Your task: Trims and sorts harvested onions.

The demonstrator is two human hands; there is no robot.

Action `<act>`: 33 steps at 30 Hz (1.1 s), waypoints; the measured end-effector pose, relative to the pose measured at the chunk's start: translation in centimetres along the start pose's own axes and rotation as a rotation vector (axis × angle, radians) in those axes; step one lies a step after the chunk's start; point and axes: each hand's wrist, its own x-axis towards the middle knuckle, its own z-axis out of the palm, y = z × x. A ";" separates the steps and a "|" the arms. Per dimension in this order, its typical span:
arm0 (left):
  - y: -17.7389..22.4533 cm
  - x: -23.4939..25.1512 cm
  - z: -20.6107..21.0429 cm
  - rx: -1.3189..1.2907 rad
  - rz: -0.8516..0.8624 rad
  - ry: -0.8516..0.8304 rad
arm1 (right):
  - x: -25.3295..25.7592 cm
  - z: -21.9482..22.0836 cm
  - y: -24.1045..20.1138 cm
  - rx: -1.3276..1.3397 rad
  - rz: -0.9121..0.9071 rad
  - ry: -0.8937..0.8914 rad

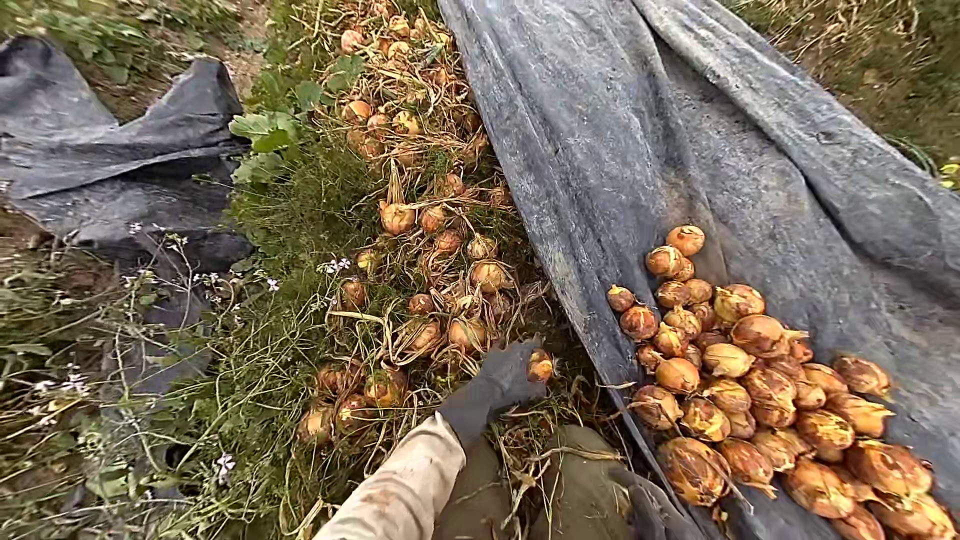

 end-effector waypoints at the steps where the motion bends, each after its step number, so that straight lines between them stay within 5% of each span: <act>1: -0.6 -2.8 0.2 -0.120 -0.022 0.033 | 0.5 0.3 -1.0 -0.045 -0.024 0.004; 7: 2.9 -18.3 -4.1 -0.716 0.014 0.329 | 1.1 3.2 -6.8 -0.055 -0.129 -0.068; 13: 7.7 -25.8 -4.5 -0.315 0.271 0.407 | -3.3 5.6 -10.9 0.410 -0.493 -0.073; 15: 8.3 -27.7 -3.8 -0.184 0.266 0.360 | -4.8 5.4 -10.9 0.422 -0.539 -0.064; 18: 9.1 -30.4 -3.0 -0.296 0.074 0.119 | -6.8 4.4 -10.5 0.104 -0.552 -0.025; 22: 11.7 -33.2 -3.1 -0.701 -0.195 -0.120 | -6.4 4.0 -7.5 -0.162 -0.930 0.255; 25: 9.4 -32.8 -1.7 -0.898 -0.127 -0.051 | -6.6 3.2 -6.6 0.178 -0.718 0.215; 27: 9.2 -32.4 -2.7 -0.817 -0.102 -0.035 | -6.1 2.5 -5.3 0.162 -0.484 0.159; 30: 11.1 -32.1 -4.3 -0.471 -0.012 0.114 | -7.3 1.3 -4.7 -0.215 -0.261 -0.062; 33: 13.0 -31.6 -5.0 -0.006 0.091 0.205 | -9.9 2.1 -7.9 -0.253 -0.186 -0.114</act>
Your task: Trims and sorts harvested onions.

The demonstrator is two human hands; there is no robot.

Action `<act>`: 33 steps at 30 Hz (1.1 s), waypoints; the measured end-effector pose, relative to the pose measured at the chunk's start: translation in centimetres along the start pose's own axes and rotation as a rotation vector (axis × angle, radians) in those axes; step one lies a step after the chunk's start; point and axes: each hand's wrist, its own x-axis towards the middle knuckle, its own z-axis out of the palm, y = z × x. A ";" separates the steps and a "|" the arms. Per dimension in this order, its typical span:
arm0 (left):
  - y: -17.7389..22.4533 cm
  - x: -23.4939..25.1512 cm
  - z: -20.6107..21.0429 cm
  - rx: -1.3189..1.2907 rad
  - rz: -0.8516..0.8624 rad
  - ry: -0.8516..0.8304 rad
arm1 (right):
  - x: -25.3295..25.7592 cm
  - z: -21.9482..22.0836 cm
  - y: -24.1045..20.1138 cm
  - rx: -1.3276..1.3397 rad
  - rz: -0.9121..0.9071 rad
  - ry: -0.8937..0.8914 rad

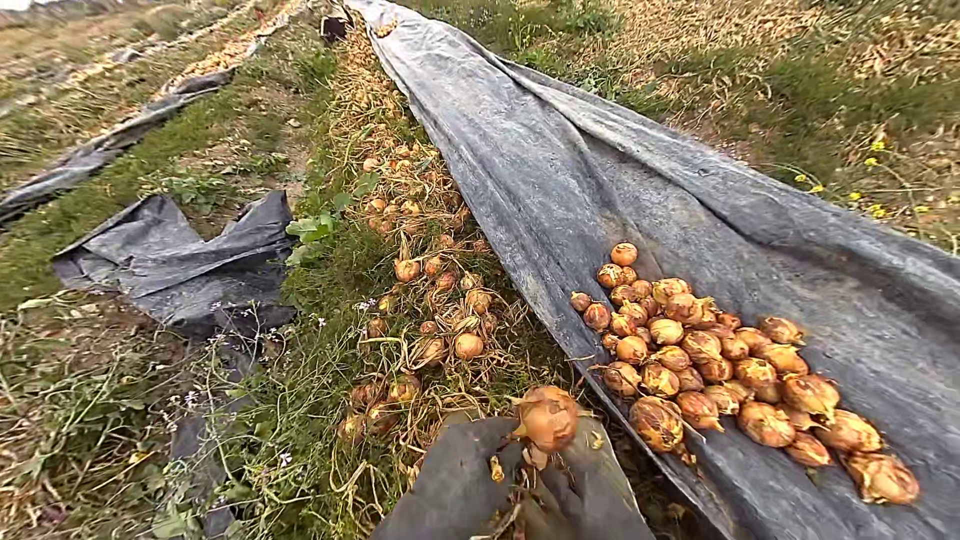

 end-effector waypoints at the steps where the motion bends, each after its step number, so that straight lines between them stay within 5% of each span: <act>1: 0.1 0.6 0.5 0.098 0.019 -0.038 | -0.1 -0.9 -2.9 0.075 0.186 -0.060; 2: 0.3 1.2 1.1 0.166 0.013 -0.120 | 1.2 -2.3 -5.7 0.238 0.471 -0.206; 4: 0.9 2.5 2.5 0.233 0.023 -0.317 | 2.8 2.6 1.7 0.610 0.065 0.087; 6: 1.3 3.6 3.8 0.273 0.127 -0.441 | 3.7 3.8 4.9 0.851 0.013 0.033; 9: 1.9 6.0 3.8 0.357 0.154 -0.516 | 3.1 1.9 5.2 0.604 -0.013 0.111; 12: 1.4 9.7 2.4 0.432 -0.171 -0.479 | 3.4 -1.8 5.0 0.075 -0.284 0.369; 15: -4.1 13.3 1.9 0.551 -0.400 -0.482 | 5.5 -6.2 5.5 -0.006 -0.265 0.599; 20: -14.3 21.6 2.8 0.646 -0.062 -0.388 | 10.4 -12.0 6.6 0.255 -0.106 0.731; 22: -17.4 26.2 4.5 0.770 0.109 -0.356 | 10.8 -11.7 7.3 0.349 -0.080 0.729; 26: -21.1 32.3 6.7 1.049 0.187 -0.592 | 8.4 -7.9 8.7 0.361 0.033 0.479; 29: -19.5 31.8 5.7 1.020 0.140 -0.580 | 6.6 -4.7 9.6 0.315 0.108 0.346; 33: -17.7 26.4 2.7 0.614 0.118 -0.363 | 6.2 -2.4 9.9 0.226 0.083 0.244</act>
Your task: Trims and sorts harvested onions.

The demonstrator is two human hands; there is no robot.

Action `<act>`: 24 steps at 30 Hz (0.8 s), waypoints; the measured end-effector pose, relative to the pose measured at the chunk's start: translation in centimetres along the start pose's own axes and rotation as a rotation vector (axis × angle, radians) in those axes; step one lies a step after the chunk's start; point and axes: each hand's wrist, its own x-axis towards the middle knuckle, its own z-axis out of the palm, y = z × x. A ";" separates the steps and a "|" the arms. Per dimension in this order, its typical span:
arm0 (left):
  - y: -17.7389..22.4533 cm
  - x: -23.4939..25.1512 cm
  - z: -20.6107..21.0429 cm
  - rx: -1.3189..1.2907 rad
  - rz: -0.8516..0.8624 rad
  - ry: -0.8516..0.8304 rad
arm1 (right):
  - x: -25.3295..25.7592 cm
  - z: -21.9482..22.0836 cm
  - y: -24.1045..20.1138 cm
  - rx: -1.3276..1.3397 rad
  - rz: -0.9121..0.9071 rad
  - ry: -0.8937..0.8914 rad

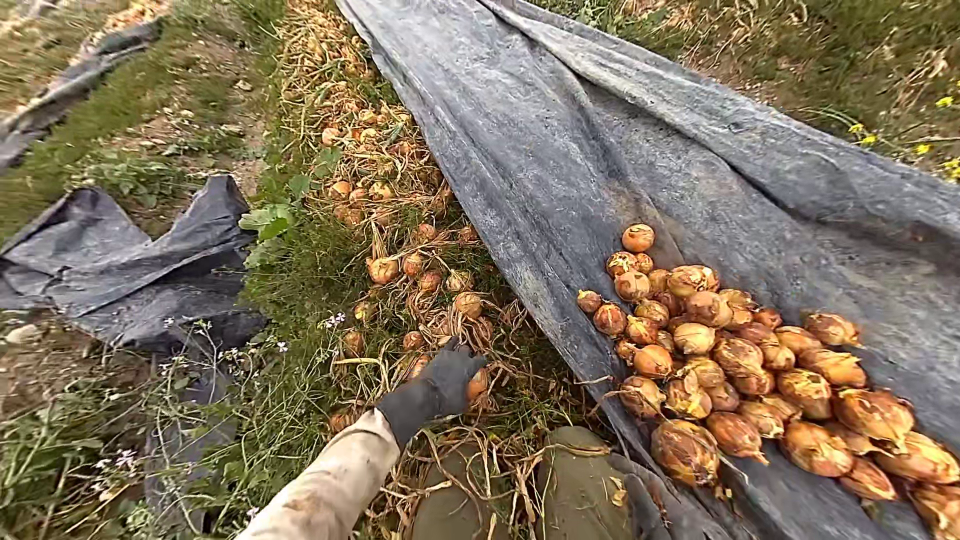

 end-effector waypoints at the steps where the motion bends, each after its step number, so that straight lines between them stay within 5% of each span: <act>1: 0.7 -2.2 -0.3 -0.146 -0.038 0.080 | 0.1 0.4 -0.2 -0.014 -0.024 -0.027; 4: 3.9 -9.0 -1.2 -0.567 -0.118 0.307 | 0.1 1.7 -2.0 -0.063 -0.100 -0.062; 8: 8.7 -16.3 -2.1 -1.094 -0.024 0.520 | 0.2 3.2 -6.5 -0.006 -0.116 -0.202; 13: 13.7 -21.3 -2.5 -1.173 0.071 0.668 | -3.6 6.2 -10.6 0.331 -0.139 -0.118; 18: 13.8 -24.8 -2.2 -0.924 0.090 0.531 | -5.4 6.8 -10.6 0.142 -0.384 0.006; 21: 14.0 -26.4 -1.3 -1.118 0.011 0.185 | -5.3 6.5 -9.0 -0.033 -0.541 -0.102; 24: 15.5 -26.6 1.5 -1.450 0.006 -0.039 | -4.8 6.3 -8.0 -0.115 -0.835 0.050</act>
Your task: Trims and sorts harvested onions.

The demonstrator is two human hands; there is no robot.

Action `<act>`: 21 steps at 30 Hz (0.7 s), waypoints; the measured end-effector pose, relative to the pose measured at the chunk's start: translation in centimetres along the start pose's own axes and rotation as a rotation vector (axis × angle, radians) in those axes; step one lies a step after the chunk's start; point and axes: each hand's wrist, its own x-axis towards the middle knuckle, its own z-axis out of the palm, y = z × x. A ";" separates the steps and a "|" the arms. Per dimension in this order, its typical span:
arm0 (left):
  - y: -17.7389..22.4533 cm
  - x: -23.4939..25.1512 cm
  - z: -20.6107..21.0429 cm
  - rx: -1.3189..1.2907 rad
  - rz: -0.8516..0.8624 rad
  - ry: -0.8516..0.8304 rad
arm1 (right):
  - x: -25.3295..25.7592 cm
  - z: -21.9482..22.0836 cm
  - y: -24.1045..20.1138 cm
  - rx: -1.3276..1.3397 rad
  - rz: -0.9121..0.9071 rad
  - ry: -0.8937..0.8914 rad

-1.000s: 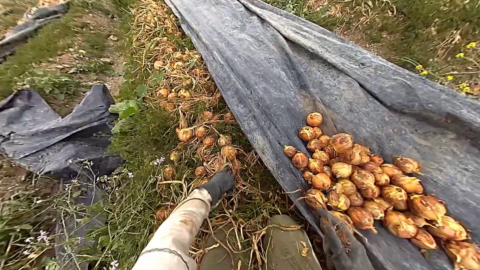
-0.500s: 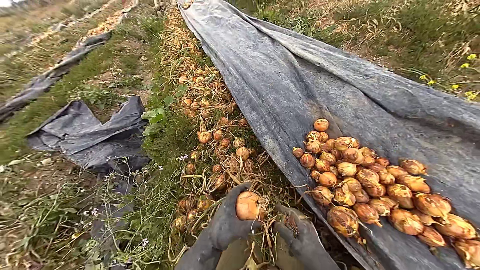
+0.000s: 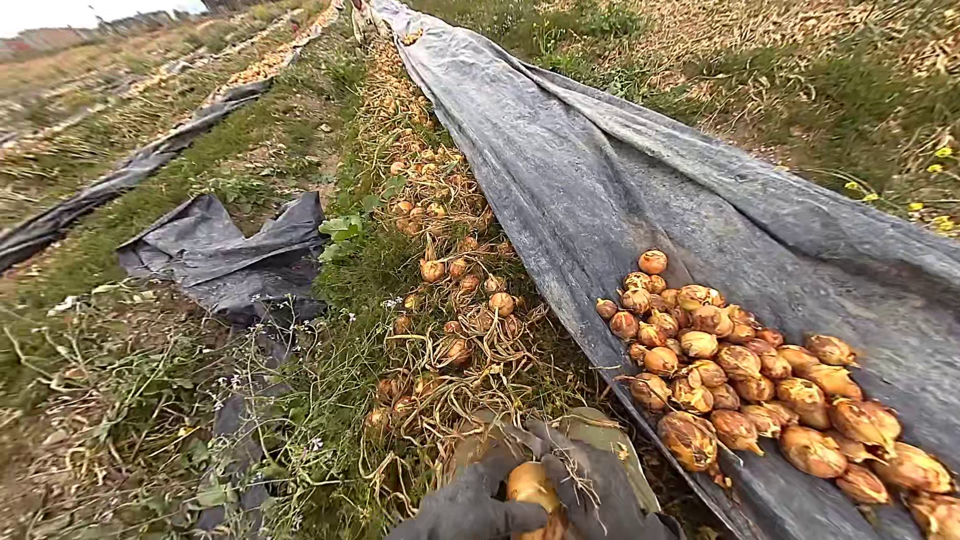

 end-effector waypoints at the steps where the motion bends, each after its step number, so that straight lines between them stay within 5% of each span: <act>1: -1.0 0.1 0.4 -0.122 0.036 -0.050 | 0.1 -0.5 -0.3 0.065 0.052 0.030; 4: -0.9 -0.5 1.0 -0.178 0.001 -0.010 | 1.1 -0.9 0.2 0.365 0.432 0.160; 8: 2.2 -1.2 1.0 -0.002 -0.013 0.188 | -1.0 -2.3 2.3 0.265 0.773 -0.137; 12: 4.4 -0.6 1.1 0.336 0.017 0.318 | -3.0 -2.7 1.2 0.032 0.677 -0.488; 18: 6.2 2.7 3.1 0.981 -0.087 0.121 | 1.4 -3.3 -6.5 0.147 0.785 -0.346; 21: 6.1 4.2 4.5 1.076 -0.074 -0.032 | -0.6 -2.4 -5.0 0.007 0.541 -0.270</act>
